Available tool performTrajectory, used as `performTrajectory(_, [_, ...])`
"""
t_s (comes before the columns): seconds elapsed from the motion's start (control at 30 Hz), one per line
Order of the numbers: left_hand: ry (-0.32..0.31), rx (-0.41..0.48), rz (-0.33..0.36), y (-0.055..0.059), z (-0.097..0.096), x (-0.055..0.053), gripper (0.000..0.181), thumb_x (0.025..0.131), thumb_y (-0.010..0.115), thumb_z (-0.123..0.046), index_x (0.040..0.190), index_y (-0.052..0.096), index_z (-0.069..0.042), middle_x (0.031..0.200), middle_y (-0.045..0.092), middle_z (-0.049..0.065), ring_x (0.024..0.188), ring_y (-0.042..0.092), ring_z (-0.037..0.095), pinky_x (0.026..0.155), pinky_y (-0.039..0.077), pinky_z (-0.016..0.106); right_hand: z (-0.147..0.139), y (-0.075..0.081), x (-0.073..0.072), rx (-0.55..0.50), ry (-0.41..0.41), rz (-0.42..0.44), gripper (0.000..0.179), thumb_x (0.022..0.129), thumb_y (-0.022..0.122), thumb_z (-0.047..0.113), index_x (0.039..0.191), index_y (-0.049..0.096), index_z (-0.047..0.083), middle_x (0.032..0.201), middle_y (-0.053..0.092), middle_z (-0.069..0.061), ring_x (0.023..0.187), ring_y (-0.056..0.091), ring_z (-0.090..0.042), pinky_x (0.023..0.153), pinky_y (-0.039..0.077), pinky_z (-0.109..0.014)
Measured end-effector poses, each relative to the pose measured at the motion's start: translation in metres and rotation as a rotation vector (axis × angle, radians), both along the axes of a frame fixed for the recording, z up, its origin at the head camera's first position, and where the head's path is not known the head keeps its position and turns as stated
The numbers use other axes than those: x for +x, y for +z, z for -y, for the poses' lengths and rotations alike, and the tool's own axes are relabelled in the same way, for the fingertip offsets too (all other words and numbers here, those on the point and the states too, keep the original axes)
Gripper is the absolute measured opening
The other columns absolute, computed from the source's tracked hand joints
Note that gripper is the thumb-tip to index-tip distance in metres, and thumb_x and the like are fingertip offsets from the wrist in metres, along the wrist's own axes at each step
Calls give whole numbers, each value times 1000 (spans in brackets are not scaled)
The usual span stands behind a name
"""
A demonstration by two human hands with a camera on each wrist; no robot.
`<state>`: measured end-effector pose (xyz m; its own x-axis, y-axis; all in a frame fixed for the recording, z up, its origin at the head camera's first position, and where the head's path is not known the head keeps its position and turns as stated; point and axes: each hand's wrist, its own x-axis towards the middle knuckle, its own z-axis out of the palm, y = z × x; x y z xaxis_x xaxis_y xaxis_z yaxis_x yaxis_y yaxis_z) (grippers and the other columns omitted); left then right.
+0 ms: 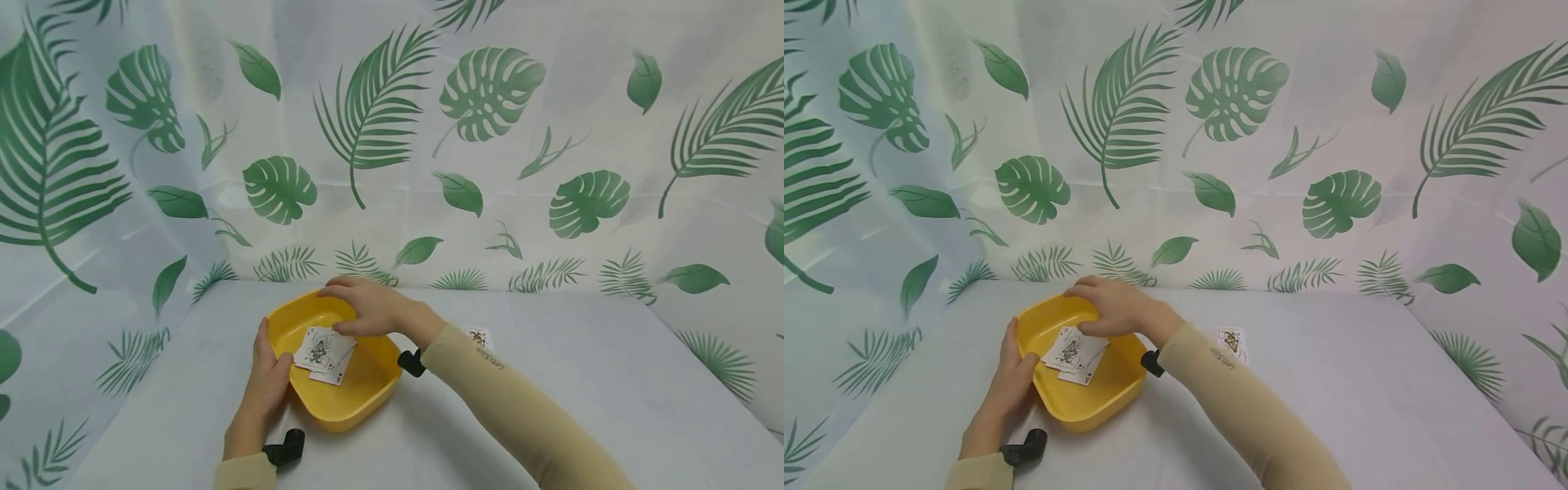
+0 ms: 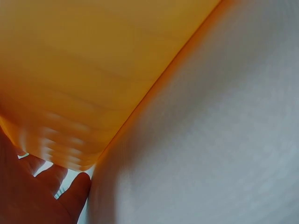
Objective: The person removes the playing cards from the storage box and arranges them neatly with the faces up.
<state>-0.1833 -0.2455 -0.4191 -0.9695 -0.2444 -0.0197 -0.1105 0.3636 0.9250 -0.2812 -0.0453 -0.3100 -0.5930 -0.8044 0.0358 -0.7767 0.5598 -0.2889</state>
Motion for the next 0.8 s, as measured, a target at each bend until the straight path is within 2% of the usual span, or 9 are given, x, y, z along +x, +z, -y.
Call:
performTrajectory(0.33, [-5,-15,-3,-2,1,-3,86,93,41,-9,161,-12,-14,167,-4,15,149,13,36,120,10,54,22,-10,-2,11,48,16,57,94,66,34,148,53,19,153,44,-3,133,47,-22,111,40,-40])
performTrajectory(0.67, [-13,-28,-2,2,1,-2,87,92,40,-8,161,-13,-12,167,-5,17,149,13,38,120,10,54,41,-23,-8,86,12,39,56,96,64,37,149,52,20,155,42,-2,134,48,-20,111,39,-38])
performTrajectory(0.8, [-23,-32,-8,2,1,-1,86,93,40,-8,161,-13,-10,167,-6,19,149,11,39,120,10,56,47,-28,-8,161,-3,42,59,96,64,38,150,50,22,157,40,-2,136,46,-20,112,38,-39])
